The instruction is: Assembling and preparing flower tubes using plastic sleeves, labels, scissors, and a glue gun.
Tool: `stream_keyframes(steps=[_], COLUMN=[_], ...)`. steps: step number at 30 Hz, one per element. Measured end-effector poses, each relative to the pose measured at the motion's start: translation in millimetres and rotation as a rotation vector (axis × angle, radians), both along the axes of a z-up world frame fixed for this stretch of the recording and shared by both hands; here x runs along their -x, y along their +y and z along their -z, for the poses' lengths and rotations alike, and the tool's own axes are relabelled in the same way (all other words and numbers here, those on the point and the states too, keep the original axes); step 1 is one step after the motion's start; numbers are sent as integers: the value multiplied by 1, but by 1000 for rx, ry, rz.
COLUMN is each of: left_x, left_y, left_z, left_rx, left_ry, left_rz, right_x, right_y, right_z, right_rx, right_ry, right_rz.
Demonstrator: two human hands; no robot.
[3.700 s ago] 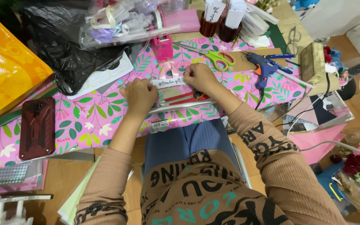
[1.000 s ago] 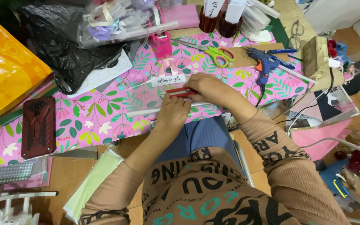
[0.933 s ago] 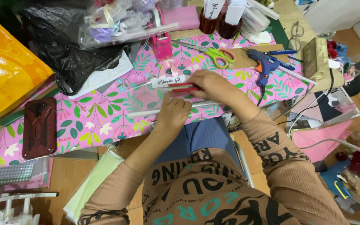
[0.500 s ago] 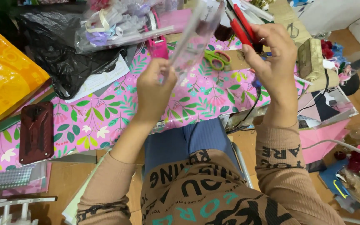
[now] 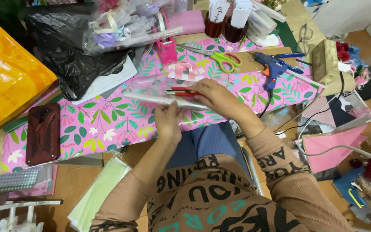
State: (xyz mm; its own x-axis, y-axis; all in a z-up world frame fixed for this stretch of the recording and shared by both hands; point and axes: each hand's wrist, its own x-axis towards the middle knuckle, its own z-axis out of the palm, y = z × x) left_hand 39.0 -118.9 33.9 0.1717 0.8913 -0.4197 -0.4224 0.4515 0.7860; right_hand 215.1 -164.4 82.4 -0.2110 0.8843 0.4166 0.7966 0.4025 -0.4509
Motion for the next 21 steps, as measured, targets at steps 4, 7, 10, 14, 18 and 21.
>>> stream_keyframes(steps=[4,7,10,14,18,21], left_x=[16,29,46,65,71,75], left_y=[-1,6,10,11,7,2], left_z=[-11,-14,-27,-41,-39,-13], left_rx=[11,18,-21,-10,-121,-293], left_ry=[55,119,196,364,422,412], left_rz=[78,262,452,645,686,640], right_x=[1,-7,-12,-15,-13,-10], right_y=[1,6,7,9,9,5], right_z=[28,49,56,63,58,46], right_rx=[-50,-83,-117,-115,-72,-40], right_ry=[-82,-169,-237,-261,-191,-127], right_rz=[24,47,33,27,34,15])
